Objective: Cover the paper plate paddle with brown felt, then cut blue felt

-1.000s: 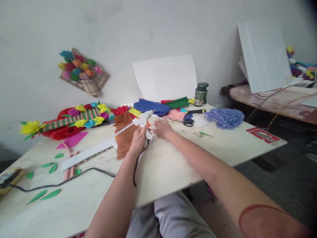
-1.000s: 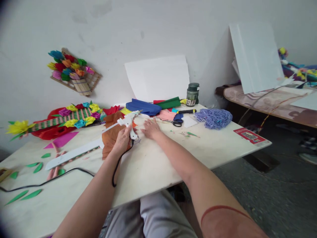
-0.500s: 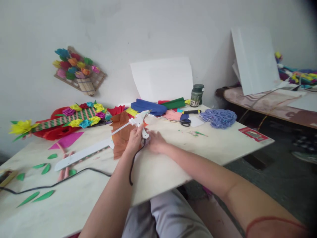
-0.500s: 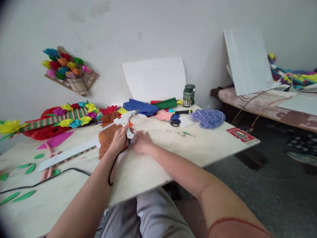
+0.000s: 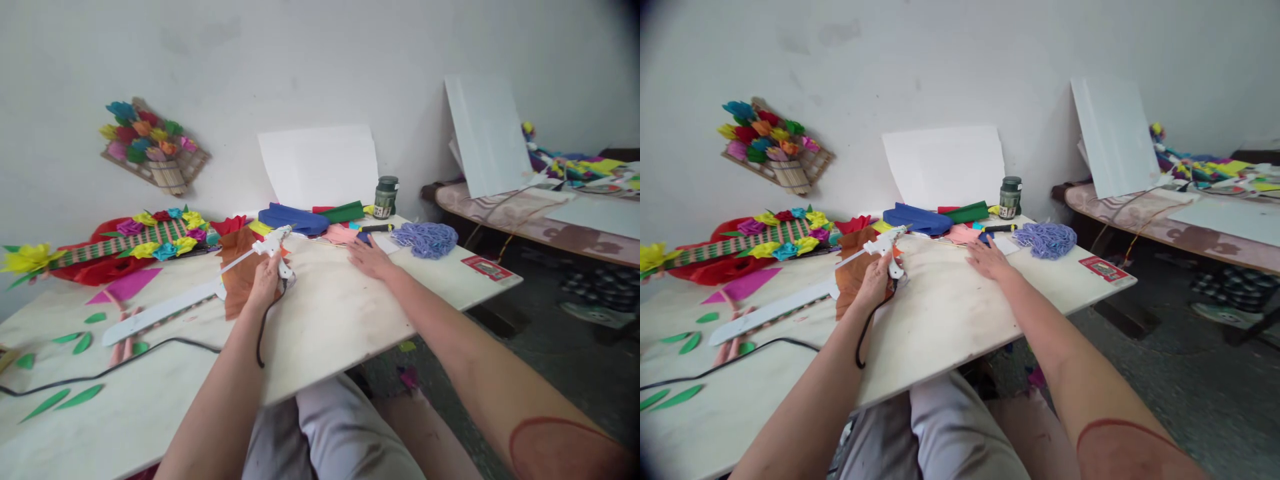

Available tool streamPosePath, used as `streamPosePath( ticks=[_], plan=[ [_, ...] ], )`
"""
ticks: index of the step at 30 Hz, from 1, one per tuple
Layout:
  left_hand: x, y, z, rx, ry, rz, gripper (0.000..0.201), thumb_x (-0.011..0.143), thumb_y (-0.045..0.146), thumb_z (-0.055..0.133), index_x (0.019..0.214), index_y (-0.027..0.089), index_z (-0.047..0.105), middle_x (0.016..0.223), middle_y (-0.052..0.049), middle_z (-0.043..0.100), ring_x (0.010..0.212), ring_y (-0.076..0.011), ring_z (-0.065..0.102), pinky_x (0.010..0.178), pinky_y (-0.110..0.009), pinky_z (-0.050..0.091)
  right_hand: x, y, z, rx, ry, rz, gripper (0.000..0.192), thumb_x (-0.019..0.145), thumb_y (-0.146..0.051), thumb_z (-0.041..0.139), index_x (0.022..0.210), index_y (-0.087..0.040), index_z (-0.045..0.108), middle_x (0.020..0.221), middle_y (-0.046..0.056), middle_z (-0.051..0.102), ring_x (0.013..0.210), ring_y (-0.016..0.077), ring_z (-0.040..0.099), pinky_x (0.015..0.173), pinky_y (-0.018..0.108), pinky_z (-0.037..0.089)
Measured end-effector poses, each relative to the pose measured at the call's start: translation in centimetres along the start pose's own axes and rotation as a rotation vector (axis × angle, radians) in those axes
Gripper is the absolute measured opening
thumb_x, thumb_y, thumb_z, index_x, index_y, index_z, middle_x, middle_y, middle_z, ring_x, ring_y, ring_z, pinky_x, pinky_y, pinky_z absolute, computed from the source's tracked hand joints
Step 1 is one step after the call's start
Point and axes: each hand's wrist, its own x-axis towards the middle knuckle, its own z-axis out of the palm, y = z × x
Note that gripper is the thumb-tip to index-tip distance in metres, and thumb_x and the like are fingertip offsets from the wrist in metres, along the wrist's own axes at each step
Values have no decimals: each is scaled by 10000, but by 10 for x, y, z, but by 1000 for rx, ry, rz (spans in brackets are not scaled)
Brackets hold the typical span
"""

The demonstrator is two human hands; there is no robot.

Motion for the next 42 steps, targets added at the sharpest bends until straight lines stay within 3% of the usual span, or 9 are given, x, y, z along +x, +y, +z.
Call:
streamPosePath(
  ticks=[4, 9, 16, 20, 24, 29, 34, 39, 42],
  plan=[
    [1, 1, 0, 4, -2, 19, 414, 792, 537, 456, 665, 161, 572, 546, -17, 486, 553, -147, 457, 576, -256, 396, 17, -32, -2, 42, 73, 72, 574, 940, -396, 214, 1442, -127, 287, 1516, 71, 205, 1409, 198, 105, 1129, 431, -42],
    [-4, 9, 3, 54, -10, 48, 394, 794, 513, 461, 629, 170, 565, 549, -24, 489, 560, -156, 453, 593, -273, 403, 41, -102, 5, 259, -97, -214, 558, 933, -444, 285, 1423, -184, 337, 1500, 60, 257, 1392, 192, 187, 1133, 410, 35],
    [1, 2, 5, 55, -35, 9, 389, 801, 487, 450, 722, 149, 626, 556, -31, 505, 540, -149, 451, 570, -267, 395, 29, -37, -8, 27, -87, 110, 557, 950, -380, 220, 1432, -111, 300, 1515, 99, 191, 1403, 219, 132, 1107, 502, -43],
    [1, 2, 10, 64, -62, -15, 411, 808, 492, 420, 773, 142, 635, 494, -2, 440, 459, -128, 377, 479, -254, 343, 8, -57, -13, 21, -57, 76, 605, 946, -416, 182, 1457, -96, 226, 1521, 92, 167, 1410, 196, 95, 1122, 451, -50],
    [-1, 3, 11, 77, -63, -32, 422, 804, 509, 424, 760, 145, 632, 512, -12, 466, 462, -129, 396, 464, -252, 337, -10, -85, -4, 147, -104, -252, 600, 939, -460, 180, 1467, -175, 213, 1524, 21, 169, 1413, 174, 74, 1132, 430, -40],
    [3, -1, 8, 83, -41, -4, 431, 792, 534, 439, 730, 150, 625, 525, -26, 507, 495, -138, 447, 510, -252, 378, -12, -42, -5, 60, 76, 46, 515, 912, -365, 348, 1344, -108, 463, 1479, 128, 296, 1391, 272, 173, 1115, 502, -35],
    [13, -11, 16, 174, 64, 68, 449, 761, 560, 449, 680, 143, 594, 534, -3, 482, 515, -127, 443, 510, -237, 345, -8, -76, -21, 829, 266, 97, 357, 879, -277, 421, 1099, -99, 638, 1256, 155, 568, 1209, 258, 470, 1059, 411, 282],
    [11, -15, 26, 675, 166, 140, 373, 804, 501, 446, 735, 165, 594, 590, -36, 555, 612, -179, 541, 546, -248, 336, 6, -153, -35, 1374, 54, -105, 302, 804, -418, 531, 887, -150, 643, 872, 24, 678, 865, 165, 607, 802, 295, 452],
    [5, -7, 28, 977, 170, 121, 264, 833, 390, 451, 841, 177, 606, 734, -91, 637, 725, -227, 606, 591, -270, 354, 17, -168, -39, 1671, 11, 62, 295, 676, -427, 659, 663, -154, 551, 619, -21, 590, 659, 129, 565, 693, 273, 437]
  ],
)
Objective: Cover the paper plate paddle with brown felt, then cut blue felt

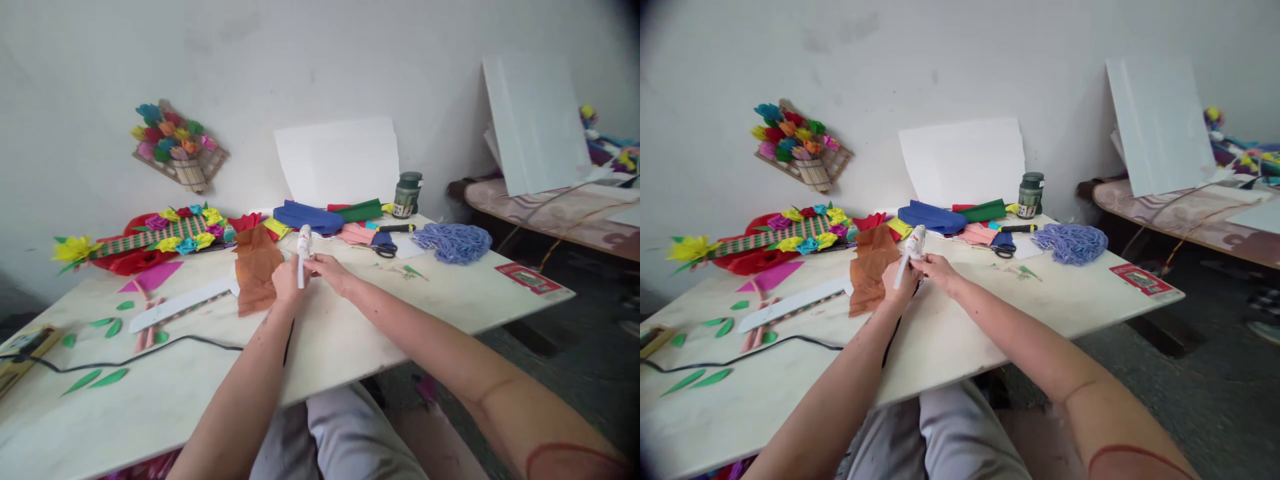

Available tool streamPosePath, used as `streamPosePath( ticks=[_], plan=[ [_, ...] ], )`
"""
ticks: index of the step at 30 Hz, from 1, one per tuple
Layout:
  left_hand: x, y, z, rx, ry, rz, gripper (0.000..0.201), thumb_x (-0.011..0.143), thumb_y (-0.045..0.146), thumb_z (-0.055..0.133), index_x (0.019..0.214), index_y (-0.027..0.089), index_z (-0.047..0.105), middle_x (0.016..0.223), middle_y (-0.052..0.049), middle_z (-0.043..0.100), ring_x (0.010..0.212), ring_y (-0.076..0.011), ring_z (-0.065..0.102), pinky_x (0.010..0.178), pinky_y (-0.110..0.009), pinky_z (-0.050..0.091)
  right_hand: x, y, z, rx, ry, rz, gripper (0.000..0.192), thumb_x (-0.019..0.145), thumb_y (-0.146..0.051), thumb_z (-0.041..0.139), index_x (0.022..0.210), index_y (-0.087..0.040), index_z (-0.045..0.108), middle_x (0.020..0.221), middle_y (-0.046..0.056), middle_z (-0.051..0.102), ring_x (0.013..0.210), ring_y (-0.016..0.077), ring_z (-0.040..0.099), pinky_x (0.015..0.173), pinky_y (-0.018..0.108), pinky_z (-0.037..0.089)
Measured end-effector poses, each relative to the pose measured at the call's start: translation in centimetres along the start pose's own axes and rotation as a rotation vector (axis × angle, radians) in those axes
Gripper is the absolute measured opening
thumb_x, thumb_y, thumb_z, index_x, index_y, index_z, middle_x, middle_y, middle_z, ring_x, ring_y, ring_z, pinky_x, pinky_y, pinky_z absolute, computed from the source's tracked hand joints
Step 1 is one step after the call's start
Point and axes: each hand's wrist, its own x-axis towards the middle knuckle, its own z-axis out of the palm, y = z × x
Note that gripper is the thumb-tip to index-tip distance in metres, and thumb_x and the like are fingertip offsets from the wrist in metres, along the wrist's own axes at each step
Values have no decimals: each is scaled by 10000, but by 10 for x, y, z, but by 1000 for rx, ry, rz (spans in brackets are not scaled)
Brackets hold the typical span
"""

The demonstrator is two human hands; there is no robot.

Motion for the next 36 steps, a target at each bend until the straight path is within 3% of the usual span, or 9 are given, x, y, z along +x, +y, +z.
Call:
streamPosePath(
  ticks=[5, 11, 15, 19, 24, 26, 30, 33, 36],
  plan=[
    [-1, 9, -9, 121, -59, 1, 239, 857, 338, 436, 914, 179, 605, 831, -118, 665, 837, -247, 634, 652, -283, 389, 6, -1, 1, 160, 83, 54, 372, 538, -433, 763, 612, -160, 522, 534, -41, 534, 548, 103, 515, 617, 254, 424],
    [0, 7, -3, 125, -59, 47, 289, 875, 350, 412, 915, 160, 626, 828, -136, 661, 820, -255, 637, 668, -301, 404, 8, 7, 4, 142, 177, 30, 408, 561, -511, 732, 602, -159, 532, 521, -24, 523, 540, 118, 523, 585, 269, 451],
    [-1, 7, 3, 138, -9, 70, 303, 881, 348, 407, 924, 145, 628, 862, -142, 658, 819, -242, 633, 669, -293, 400, 10, 12, 5, 53, 250, -17, 421, 597, -529, 710, 739, -156, 578, 583, 4, 565, 611, 160, 569, 571, 283, 475],
    [-2, 8, 1, 129, 20, 118, 308, 871, 375, 430, 918, 145, 630, 892, -132, 664, 820, -227, 625, 660, -281, 382, 11, 15, 4, 133, 196, -82, 444, 627, -536, 674, 856, -167, 582, 716, 27, 628, 686, 171, 597, 619, 301, 505],
    [2, -4, -15, -17, -54, 297, 310, 808, 471, 516, 822, 196, 659, 812, -73, 677, 735, -185, 604, 626, -267, 352, 16, 18, -8, 187, 267, -117, 345, 675, -473, 644, 827, -168, 586, 714, 30, 640, 694, 172, 609, 643, 297, 500],
    [8, -15, -24, -92, 8, 181, 389, 798, 531, 495, 673, 190, 636, 656, -56, 640, 640, -169, 568, 581, -267, 330, 19, 16, -17, 143, 307, -132, 338, 695, -471, 627, 839, -169, 577, 697, 28, 637, 651, 165, 611, 619, 293, 501],
    [19, -38, -38, -360, 154, -131, 521, 781, 614, 447, 483, 186, 463, 431, -2, 456, 456, -123, 442, 472, -251, 278, 18, 7, -32, -308, 398, -79, 317, 770, -475, 564, 861, -173, 587, 706, 39, 643, 645, 172, 633, 619, 291, 495],
    [20, -50, -42, -594, 264, -239, 539, 765, 626, 458, 457, 194, 364, 393, 24, 354, 395, -98, 366, 424, -244, 253, 13, 1, -37, -882, 394, -14, 327, 820, -480, 514, 902, -181, 618, 830, 84, 677, 822, 235, 651, 713, 330, 472],
    [15, -55, -39, -767, 317, -302, 544, 736, 620, 507, 449, 201, 312, 390, 40, 284, 370, -82, 312, 391, -240, 231, 6, -1, -37, -1243, 353, -12, 353, 861, -470, 458, 996, -183, 612, 964, 113, 678, 945, 267, 626, 768, 348, 445]
  ],
)
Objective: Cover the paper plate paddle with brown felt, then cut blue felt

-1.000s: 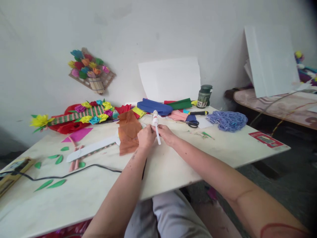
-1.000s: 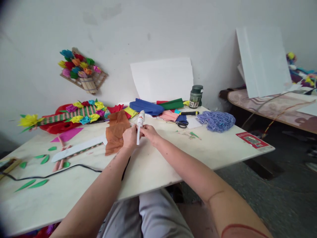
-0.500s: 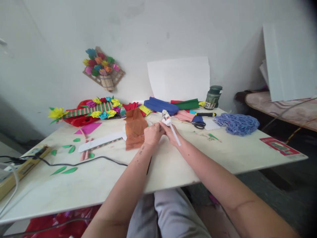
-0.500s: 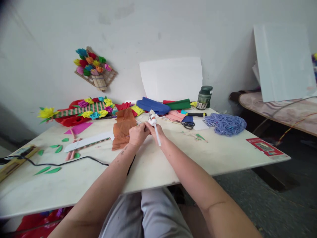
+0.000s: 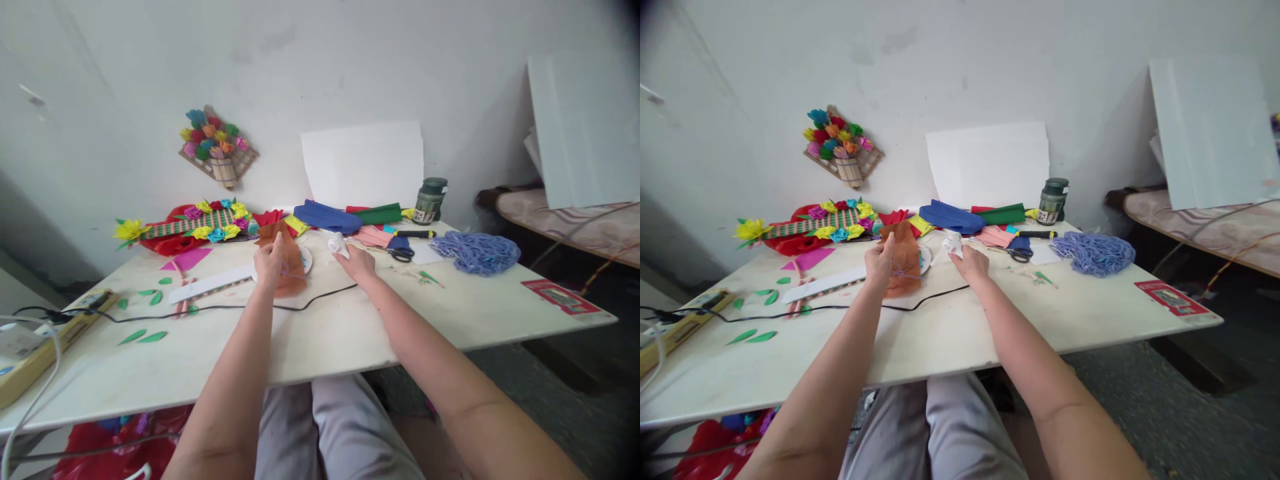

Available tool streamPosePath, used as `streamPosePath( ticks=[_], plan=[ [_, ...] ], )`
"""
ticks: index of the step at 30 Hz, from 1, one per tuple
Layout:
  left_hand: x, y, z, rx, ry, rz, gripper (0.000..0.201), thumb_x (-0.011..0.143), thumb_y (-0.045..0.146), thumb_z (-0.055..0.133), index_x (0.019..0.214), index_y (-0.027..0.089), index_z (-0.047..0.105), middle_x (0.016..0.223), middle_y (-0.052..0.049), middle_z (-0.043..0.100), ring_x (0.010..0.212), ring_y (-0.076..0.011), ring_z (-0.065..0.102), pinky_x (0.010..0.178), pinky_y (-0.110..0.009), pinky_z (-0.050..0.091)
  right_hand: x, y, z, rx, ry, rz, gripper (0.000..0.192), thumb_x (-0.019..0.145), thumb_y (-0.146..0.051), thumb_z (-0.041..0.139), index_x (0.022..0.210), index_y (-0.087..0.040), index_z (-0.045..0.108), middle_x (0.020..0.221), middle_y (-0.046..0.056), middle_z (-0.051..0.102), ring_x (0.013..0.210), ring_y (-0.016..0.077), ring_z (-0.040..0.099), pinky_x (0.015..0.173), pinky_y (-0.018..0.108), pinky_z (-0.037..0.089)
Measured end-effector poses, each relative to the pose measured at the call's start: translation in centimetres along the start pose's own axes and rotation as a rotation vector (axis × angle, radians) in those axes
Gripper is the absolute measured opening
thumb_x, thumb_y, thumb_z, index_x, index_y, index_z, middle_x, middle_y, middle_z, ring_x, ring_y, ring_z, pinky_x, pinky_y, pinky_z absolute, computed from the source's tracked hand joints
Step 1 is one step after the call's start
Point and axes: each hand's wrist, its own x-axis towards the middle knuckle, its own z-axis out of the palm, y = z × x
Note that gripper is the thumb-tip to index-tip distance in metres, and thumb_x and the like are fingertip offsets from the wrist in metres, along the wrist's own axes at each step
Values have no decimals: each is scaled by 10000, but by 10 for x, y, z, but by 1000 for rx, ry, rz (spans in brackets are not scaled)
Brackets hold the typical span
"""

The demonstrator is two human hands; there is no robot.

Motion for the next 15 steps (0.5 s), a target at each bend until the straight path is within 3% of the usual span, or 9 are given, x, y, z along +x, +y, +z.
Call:
streamPosePath(
  ticks=[8, 15],
  plan=[
    [-8, -13, -8, -507, 166, -149, 526, 685, 551, 614, 507, 212, 253, 419, 85, 218, 359, -49, 214, 352, -213, 183, -9, -3, 7, -241, -79, -101, 390, 884, -456, 444, 1056, -144, 602, 1053, 138, 655, 968, 254, 616, 781, 319, 425],
    [-12, -16, -17, -872, 66, -193, 548, 658, 475, 688, 546, 205, 225, 421, 111, 206, 353, -32, 208, 360, -199, 146, -6, -9, 10, -308, -156, -74, 423, 888, -445, 434, 1074, -122, 633, 1086, 162, 633, 993, 260, 591, 813, 332, 415]
  ],
)
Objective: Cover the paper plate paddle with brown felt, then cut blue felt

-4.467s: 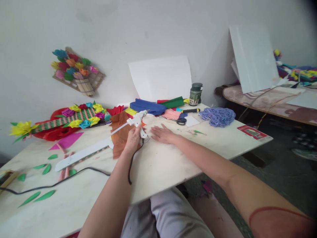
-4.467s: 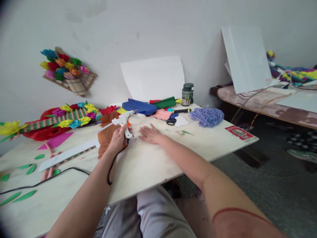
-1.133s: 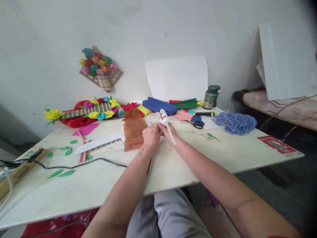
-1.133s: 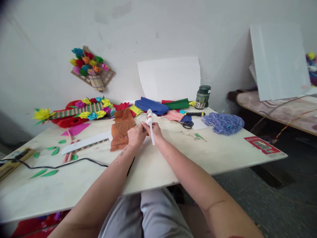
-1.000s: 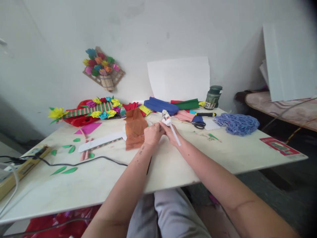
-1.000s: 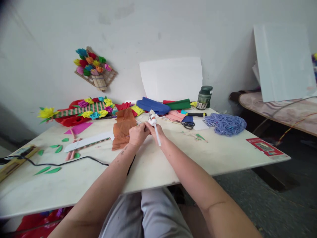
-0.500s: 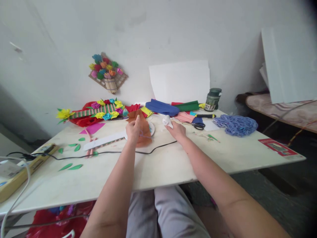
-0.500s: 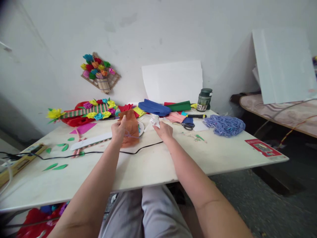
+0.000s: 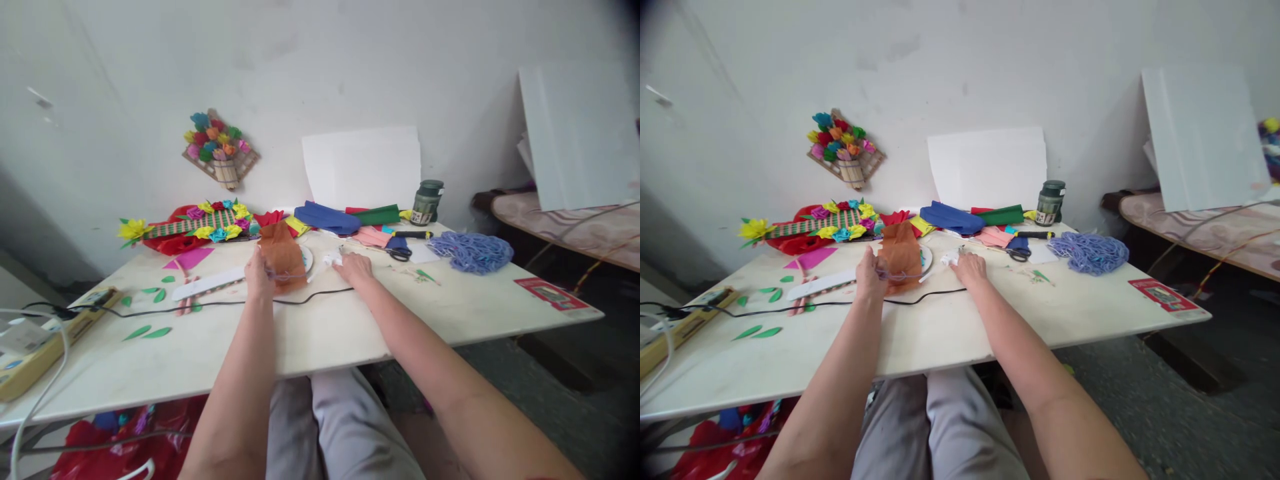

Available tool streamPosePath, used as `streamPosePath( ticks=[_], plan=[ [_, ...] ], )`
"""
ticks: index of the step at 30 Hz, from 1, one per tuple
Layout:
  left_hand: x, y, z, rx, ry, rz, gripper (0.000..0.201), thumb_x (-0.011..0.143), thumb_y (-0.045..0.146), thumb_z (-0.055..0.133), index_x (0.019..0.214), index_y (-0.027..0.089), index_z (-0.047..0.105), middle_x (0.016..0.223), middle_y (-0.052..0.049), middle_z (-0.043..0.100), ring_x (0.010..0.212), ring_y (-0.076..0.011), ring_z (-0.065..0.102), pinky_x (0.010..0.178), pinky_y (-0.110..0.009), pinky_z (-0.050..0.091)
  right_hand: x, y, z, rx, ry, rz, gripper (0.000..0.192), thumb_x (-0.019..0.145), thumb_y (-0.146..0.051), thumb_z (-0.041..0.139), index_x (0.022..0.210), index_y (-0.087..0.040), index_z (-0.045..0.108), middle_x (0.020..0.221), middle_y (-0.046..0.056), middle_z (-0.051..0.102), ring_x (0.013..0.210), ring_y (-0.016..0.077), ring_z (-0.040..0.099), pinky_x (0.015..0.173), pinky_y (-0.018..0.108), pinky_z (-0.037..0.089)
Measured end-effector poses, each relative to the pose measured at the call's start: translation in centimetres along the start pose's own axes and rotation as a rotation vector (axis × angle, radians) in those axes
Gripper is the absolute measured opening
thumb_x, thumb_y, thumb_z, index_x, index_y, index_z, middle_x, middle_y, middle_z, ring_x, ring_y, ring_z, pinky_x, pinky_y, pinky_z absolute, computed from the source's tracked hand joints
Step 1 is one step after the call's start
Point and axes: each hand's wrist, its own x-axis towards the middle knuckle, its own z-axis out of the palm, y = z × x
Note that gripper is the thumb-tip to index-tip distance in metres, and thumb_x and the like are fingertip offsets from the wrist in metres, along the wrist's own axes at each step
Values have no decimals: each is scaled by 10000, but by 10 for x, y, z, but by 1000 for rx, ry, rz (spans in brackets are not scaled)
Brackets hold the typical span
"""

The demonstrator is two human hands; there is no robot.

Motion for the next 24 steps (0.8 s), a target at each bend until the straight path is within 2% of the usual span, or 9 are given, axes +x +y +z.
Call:
streamPosePath(
  ticks=[6, 10, 13, 15, 17, 18, 21, 24],
  plan=[
    [-5, 5, 5, -176, -152, -91, 606, 740, 507, 627, 507, 189, 168, 413, 90, 173, 354, -33, 175, 360, -193, 144, -7, 3, -2, -50, 44, -54, 401, 820, -390, 504, 1092, -131, 646, 1124, 174, 590, 1054, 294, 522, 837, 380, 395],
    [-6, 9, 8, -263, -210, -140, 629, 789, 547, 547, 484, 174, 143, 414, 71, 162, 357, -41, 175, 354, -184, 146, -15, 3, -12, -35, 227, -116, 400, 793, -380, 528, 1059, -111, 660, 1075, 186, 599, 1062, 319, 501, 923, 445, 324],
    [-7, 11, 11, -325, -254, -171, 620, 821, 559, 477, 477, 167, 143, 419, 60, 165, 365, -48, 176, 348, -178, 148, -21, -10, -19, 146, 345, -220, 367, 821, -351, 507, 1076, -129, 650, 1059, 153, 615, 1048, 280, 522, 923, 397, 344],
    [-8, 12, 12, -360, -281, -196, 614, 825, 567, 455, 479, 163, 148, 424, 58, 166, 371, -51, 177, 347, -173, 158, -24, -26, -20, 373, 291, -324, 366, 818, -319, 528, 1143, -174, 616, 1081, 102, 629, 959, 218, 576, 842, 322, 408],
    [-7, 12, 12, -390, -308, -206, 610, 824, 571, 446, 482, 161, 152, 431, 57, 165, 375, -52, 180, 348, -171, 171, -26, -44, -20, 593, 134, -433, 375, 768, -285, 601, 1133, -198, 615, 1056, 56, 654, 840, 169, 610, 760, 273, 444],
    [-6, 12, 10, -403, -319, -200, 608, 825, 574, 438, 484, 159, 154, 434, 56, 165, 377, -52, 182, 348, -171, 175, -26, -52, -20, 663, 31, -463, 352, 737, -268, 637, 1080, -193, 638, 990, 45, 673, 788, 158, 617, 726, 265, 453],
    [-2, 13, 5, -422, -321, -159, 610, 823, 602, 403, 486, 156, 158, 440, 54, 160, 378, -53, 185, 346, -169, 175, -23, -68, -21, 870, -211, -457, 80, 727, -207, 636, 774, -152, 670, 668, 10, 650, 606, 130, 591, 611, 248, 456],
    [1, 13, 3, -380, -264, -133, 629, 780, 660, 398, 484, 158, 161, 445, 57, 159, 381, -52, 181, 345, -169, 176, -18, -73, -25, 1247, -253, -404, 120, 770, -188, 583, 659, -148, 604, 541, -28, 578, 494, 90, 541, 546, 222, 451]
  ],
)
